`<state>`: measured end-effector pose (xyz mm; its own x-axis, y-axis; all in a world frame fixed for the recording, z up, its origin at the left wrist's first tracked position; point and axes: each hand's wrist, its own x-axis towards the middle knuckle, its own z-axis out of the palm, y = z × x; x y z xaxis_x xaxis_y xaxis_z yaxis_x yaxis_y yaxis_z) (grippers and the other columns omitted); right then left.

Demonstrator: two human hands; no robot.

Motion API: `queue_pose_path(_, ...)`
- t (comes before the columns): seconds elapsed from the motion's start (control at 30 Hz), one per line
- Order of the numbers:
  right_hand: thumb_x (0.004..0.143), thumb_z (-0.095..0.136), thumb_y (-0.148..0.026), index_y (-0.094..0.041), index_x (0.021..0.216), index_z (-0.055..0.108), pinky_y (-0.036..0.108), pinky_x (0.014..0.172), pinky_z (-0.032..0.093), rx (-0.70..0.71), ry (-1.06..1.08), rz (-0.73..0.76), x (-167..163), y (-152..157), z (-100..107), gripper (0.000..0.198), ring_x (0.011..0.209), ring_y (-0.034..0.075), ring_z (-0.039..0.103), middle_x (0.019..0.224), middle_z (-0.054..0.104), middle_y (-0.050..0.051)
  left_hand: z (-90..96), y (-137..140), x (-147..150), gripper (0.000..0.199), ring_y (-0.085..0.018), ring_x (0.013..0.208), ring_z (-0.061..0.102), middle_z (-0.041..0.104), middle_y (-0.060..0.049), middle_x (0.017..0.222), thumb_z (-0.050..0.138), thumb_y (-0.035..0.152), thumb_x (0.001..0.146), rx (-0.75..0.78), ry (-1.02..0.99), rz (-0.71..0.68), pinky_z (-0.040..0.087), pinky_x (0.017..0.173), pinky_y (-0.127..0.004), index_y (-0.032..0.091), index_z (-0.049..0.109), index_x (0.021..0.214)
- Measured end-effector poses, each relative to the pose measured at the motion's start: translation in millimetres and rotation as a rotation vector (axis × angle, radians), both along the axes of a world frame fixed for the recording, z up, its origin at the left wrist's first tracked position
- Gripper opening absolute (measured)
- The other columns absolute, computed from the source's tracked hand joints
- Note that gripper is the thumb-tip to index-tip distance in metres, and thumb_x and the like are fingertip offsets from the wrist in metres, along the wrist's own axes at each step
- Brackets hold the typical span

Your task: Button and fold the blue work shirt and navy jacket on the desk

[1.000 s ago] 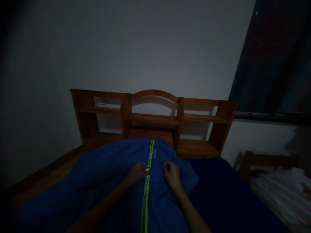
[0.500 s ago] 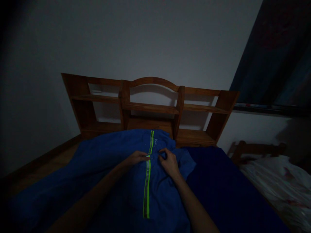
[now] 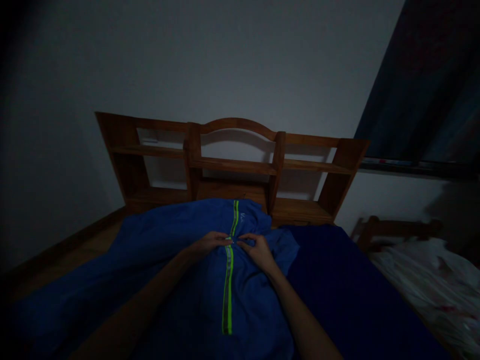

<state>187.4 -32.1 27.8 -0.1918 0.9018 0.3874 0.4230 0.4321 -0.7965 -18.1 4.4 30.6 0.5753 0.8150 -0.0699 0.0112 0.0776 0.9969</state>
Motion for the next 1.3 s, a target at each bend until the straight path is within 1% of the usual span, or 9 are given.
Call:
queue_pose_path(0.13, 0.074, 0.066, -0.038, -0.020, 0.092, 0.070, 0.031, 0.085, 0.043, -0.037, 0.001, -0.029, -1, -3, 3, 0.026, 0.092, 0.020, 0.061, 0.094, 0.069, 0.003, -1.7, 2, 0, 0.038, -0.014, 0.069, 0.059, 0.068, -0.003, 0.077, 0.075, 0.042, 0.059, 0.054, 0.043, -0.001, 0.044, 0.070, -0.025, 0.012, 0.070, 0.080)
queue_pose_path(0.3, 0.070, 0.068, -0.039, -0.018, 0.088, 0.070, 0.030, 0.082, 0.043, -0.065, -0.010, -0.056, -1, -3, 3, 0.027, 0.087, 0.019, 0.061, 0.090, 0.069, 0.003, -14.2, 11, 1, 0.043, -0.015, 0.072, 0.060, 0.068, -0.003, 0.079, 0.074, 0.044, 0.059, 0.110, 0.112, 0.009, 0.044, 0.068, -0.024, 0.012, 0.070, 0.088)
queue_pose_path(0.4, 0.069, 0.068, -0.041, -0.017, 0.086, 0.070, 0.029, 0.080, 0.043, -0.074, -0.011, -0.060, 0, -1, 2, 0.029, 0.085, 0.019, 0.061, 0.086, 0.069, 0.003, -20.2, 15, 1, 0.042, -0.016, 0.073, 0.060, 0.069, -0.004, 0.081, 0.073, 0.043, 0.060, 0.141, 0.128, -0.002, 0.044, 0.069, -0.024, 0.012, 0.070, 0.089)
queue_pose_path(0.53, 0.067, 0.069, -0.042, -0.017, 0.085, 0.070, 0.029, 0.082, 0.043, -0.100, 0.000, -0.054, 2, -1, 2, 0.030, 0.086, 0.019, 0.060, 0.087, 0.068, 0.003, -18.6, 14, 0, 0.041, -0.016, 0.076, 0.061, 0.069, -0.004, 0.085, 0.073, 0.043, 0.062, 0.126, 0.099, -0.021, 0.045, 0.072, -0.025, 0.013, 0.069, 0.089)
queue_pose_path(0.63, 0.066, 0.069, -0.043, -0.018, 0.085, 0.070, 0.030, 0.081, 0.044, -0.140, 0.009, -0.045, 3, -2, 5, 0.032, 0.085, 0.019, 0.061, 0.087, 0.068, 0.003, -14.7, 10, 0, 0.045, -0.017, 0.081, 0.062, 0.069, -0.006, 0.090, 0.072, 0.044, 0.062, 0.106, 0.116, -0.040, 0.045, 0.075, -0.026, 0.013, 0.068, 0.094)
queue_pose_path(0.73, 0.066, 0.069, -0.043, -0.017, 0.086, 0.070, 0.030, 0.079, 0.045, -0.171, 0.020, -0.023, 4, -3, 6, 0.032, 0.084, 0.019, 0.061, 0.086, 0.069, 0.003, -15.3, 10, 0, 0.048, -0.018, 0.080, 0.062, 0.069, -0.006, 0.089, 0.073, 0.045, 0.061, 0.129, 0.156, -0.003, 0.045, 0.073, -0.025, 0.012, 0.067, 0.095)
queue_pose_path(0.93, 0.064, 0.070, -0.043, -0.016, 0.085, 0.070, 0.027, 0.071, 0.046, -0.226, 0.037, -0.022, 6, 0, 3, 0.034, 0.077, 0.018, 0.061, 0.083, 0.069, 0.003, -21.1, 14, 2, 0.040, -0.016, 0.073, 0.059, 0.066, -0.002, 0.077, 0.071, 0.045, 0.063, 0.289, 0.220, 0.018, 0.044, 0.066, -0.023, 0.013, 0.068, 0.086)
queue_pose_path(1.13, 0.063, 0.071, -0.043, -0.016, 0.085, 0.070, 0.025, 0.068, 0.045, -0.230, 0.030, -0.008, 5, -3, 6, 0.035, 0.074, 0.016, 0.061, 0.082, 0.068, 0.002, -19.5, 12, 1, 0.031, -0.014, 0.072, 0.059, 0.065, -0.002, 0.076, 0.069, 0.038, 0.066, 0.327, 0.182, -0.005, 0.042, 0.065, -0.022, 0.013, 0.067, 0.085)
queue_pose_path(1.3, 0.063, 0.070, -0.043, -0.016, 0.084, 0.071, 0.026, 0.070, 0.046, -0.221, 0.047, 0.012, 4, -4, 7, 0.034, 0.075, 0.017, 0.062, 0.082, 0.069, 0.003, -27.2, 16, 4, 0.030, -0.015, 0.074, 0.059, 0.066, -0.003, 0.080, 0.067, 0.034, 0.067, 0.381, 0.200, 0.017, 0.043, 0.069, -0.023, 0.011, 0.066, 0.086)
